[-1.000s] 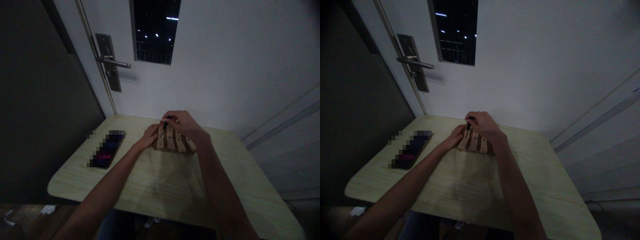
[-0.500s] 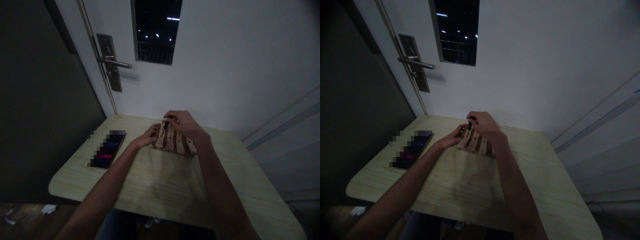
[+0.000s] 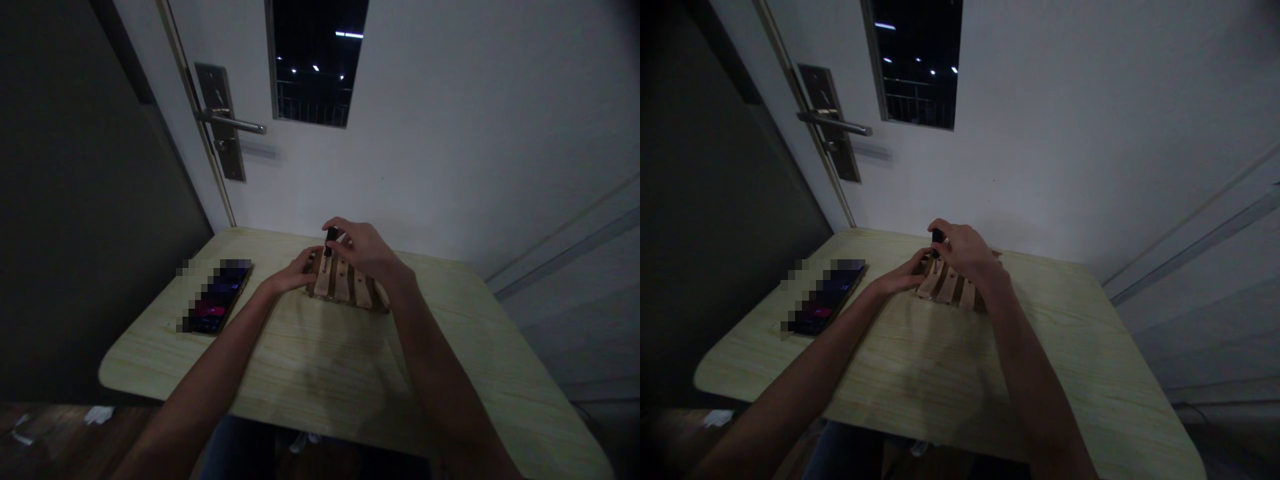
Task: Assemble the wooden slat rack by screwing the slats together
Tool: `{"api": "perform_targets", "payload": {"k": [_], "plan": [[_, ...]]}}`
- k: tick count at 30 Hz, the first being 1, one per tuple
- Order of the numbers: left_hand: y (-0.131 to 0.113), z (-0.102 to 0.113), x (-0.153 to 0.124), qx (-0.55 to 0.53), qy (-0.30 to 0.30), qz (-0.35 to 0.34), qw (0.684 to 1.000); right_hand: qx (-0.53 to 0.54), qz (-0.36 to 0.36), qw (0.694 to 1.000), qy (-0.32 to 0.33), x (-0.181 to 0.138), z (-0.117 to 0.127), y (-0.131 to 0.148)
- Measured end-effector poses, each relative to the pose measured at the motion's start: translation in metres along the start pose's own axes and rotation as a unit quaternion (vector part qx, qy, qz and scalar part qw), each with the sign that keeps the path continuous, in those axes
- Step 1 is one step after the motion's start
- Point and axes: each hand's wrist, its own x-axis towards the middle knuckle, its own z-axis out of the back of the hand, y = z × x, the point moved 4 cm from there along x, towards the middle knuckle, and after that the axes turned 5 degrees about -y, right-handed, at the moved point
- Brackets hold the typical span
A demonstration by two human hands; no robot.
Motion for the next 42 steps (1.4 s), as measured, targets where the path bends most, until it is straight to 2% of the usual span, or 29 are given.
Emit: {"api": "perform_targets", "payload": {"k": [6,14,18,22,29,34,42], "plan": [[-0.001,-0.001,-0.002,-0.009,0.003,0.01,1.0,-0.022,0.023,0.999,-0.008,-0.001,-0.002,0.0],[0.009,0.003,0.003,0.052,-0.014,-0.031,0.998,-0.014,0.006,1.0,0.004,-0.001,0.0,0.0],[0.015,0.003,0.005,0.052,0.0,-0.036,0.998,-0.015,0.002,1.0,-0.018,0.0,-0.001,-0.004],[0.019,0.003,0.007,0.054,0.012,-0.033,0.998,0.006,0.002,1.0,-0.004,0.001,-0.002,-0.006],[0.012,0.002,0.006,0.066,0.011,-0.025,0.997,0.018,0.011,1.0,-0.019,0.001,0.004,-0.008],[0.01,0.003,0.005,0.066,0.014,-0.018,0.998,0.008,-0.008,1.0,-0.02,0.002,0.005,-0.009],[0.01,0.003,0.006,0.074,0.012,-0.026,0.997,0.009,-0.001,1.0,-0.004,0.001,0.005,-0.004]]}}
